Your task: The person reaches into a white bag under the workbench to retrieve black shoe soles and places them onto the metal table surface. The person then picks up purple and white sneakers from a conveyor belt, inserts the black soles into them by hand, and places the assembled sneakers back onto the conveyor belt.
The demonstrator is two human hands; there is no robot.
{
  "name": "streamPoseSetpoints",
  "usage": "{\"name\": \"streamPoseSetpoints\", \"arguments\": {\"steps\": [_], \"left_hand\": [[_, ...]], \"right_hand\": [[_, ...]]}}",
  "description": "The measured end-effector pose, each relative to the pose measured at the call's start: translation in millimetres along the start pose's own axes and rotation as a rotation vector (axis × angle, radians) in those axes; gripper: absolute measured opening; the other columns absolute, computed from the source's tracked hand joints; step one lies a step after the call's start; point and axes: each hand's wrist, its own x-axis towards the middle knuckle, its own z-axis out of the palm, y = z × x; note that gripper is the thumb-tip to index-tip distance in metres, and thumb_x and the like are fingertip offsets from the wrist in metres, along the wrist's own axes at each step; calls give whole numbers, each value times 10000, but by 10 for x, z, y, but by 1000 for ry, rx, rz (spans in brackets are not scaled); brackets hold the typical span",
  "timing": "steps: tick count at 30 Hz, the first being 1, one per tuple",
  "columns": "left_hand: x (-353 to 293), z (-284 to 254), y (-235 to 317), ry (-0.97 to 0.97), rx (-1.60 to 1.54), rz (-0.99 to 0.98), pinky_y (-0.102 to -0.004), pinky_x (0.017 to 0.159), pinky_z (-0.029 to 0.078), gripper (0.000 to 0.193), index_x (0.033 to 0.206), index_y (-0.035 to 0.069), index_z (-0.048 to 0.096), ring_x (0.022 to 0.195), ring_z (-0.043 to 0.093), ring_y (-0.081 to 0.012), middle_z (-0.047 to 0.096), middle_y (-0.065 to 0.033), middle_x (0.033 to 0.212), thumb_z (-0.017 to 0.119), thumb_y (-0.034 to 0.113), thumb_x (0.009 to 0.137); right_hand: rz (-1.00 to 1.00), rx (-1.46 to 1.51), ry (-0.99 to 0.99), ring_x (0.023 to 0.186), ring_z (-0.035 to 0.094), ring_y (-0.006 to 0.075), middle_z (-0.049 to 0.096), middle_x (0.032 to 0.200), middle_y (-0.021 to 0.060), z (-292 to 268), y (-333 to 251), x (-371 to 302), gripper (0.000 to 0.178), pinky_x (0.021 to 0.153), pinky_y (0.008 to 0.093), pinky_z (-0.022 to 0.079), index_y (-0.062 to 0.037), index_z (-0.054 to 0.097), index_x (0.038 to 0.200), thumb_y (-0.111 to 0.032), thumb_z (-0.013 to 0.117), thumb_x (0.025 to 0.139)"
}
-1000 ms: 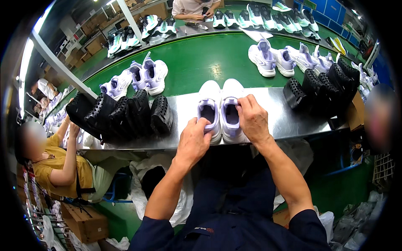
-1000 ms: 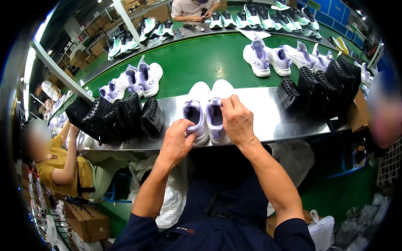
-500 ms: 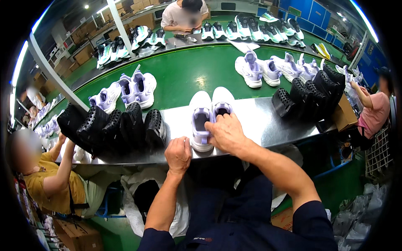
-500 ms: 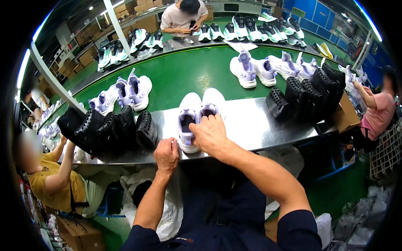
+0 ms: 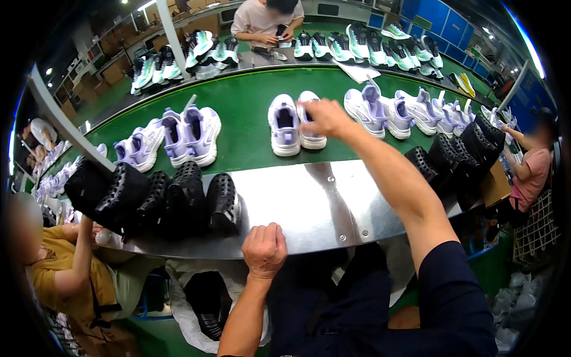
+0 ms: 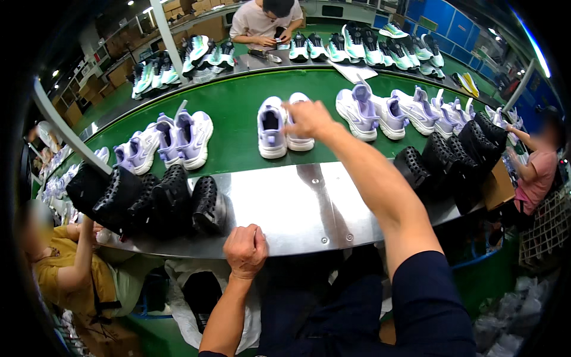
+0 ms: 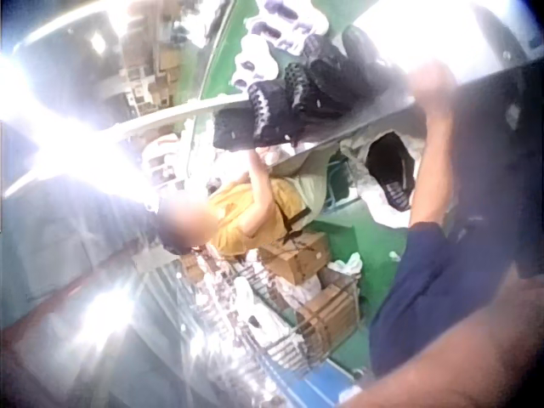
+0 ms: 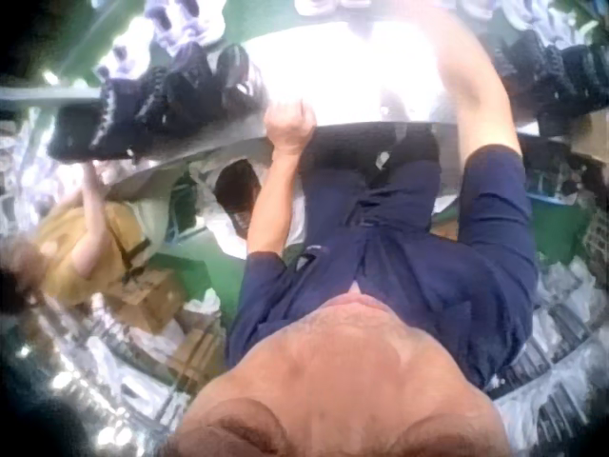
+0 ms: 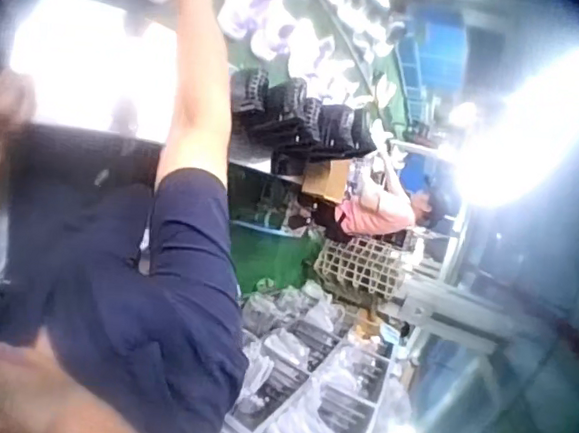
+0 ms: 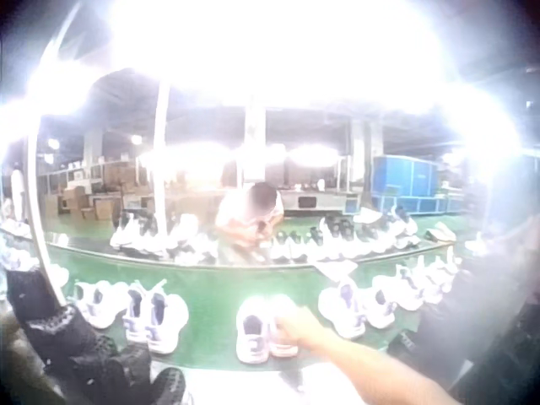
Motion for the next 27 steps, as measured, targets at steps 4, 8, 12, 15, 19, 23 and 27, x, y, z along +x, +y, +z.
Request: {"name": "streamPoseSetpoints", "arguments": {"steps": [4,8,12,15,19,23,27], "left_hand": [[32,23,99,1,-21,9,-407,553,435,77,774,60,622,596,536,-295,513,-96,653,667,-2,782],[34,50,84,-23,17,33,-392,545,423,97,744,63,600,581,499,-267,459,-83,637,678,37,797],[28,55,38,-9,22,32,-388,543,420,81,760,60,609,581,503,-269,461,-83,639,678,33,792],[17,58,58,-14,10,25,-389,545,424,73,771,58,614,581,507,-269,466,-83,643,679,28,788],[22,36,64,-8,-9,25,-391,550,430,74,773,55,613,580,510,-270,468,-84,645,677,22,786],[-4,-28,69,-31,19,4,-391,552,435,72,769,55,614,586,518,-272,475,-86,645,676,24,786],[31,85,114,-13,9,24,-393,555,439,70,771,52,624,593,525,-277,491,-89,644,691,42,791]], "right_hand": [[639,-80,387,1008,704,399,732,1053,230,-354,1458,-231,301,902,502,550,-23,714,1049,-218,612,843],[902,-126,-88,1136,683,393,713,1202,235,-506,2082,-643,649,952,488,529,1,715,1210,-533,667,844],[930,-27,-235,1180,666,376,699,1251,217,-433,1919,-468,707,1002,487,497,2,721,1204,-585,694,812],[874,5,-359,1188,666,353,694,1273,198,-389,1985,-257,665,1003,473,500,-19,716,1226,-528,719,798],[851,-151,-426,1212,661,329,696,1285,169,-95,1913,-221,487,1000,422,513,-76,728,1231,-350,685,831],[876,-64,-307,1099,715,336,735,1180,177,-228,1642,-217,405,920,422,563,-50,753,1150,-280,656,832],[826,162,-275,828,748,375,742,930,246,-459,1791,-554,355,723,426,599,41,755,905,-279,685,770]]}}
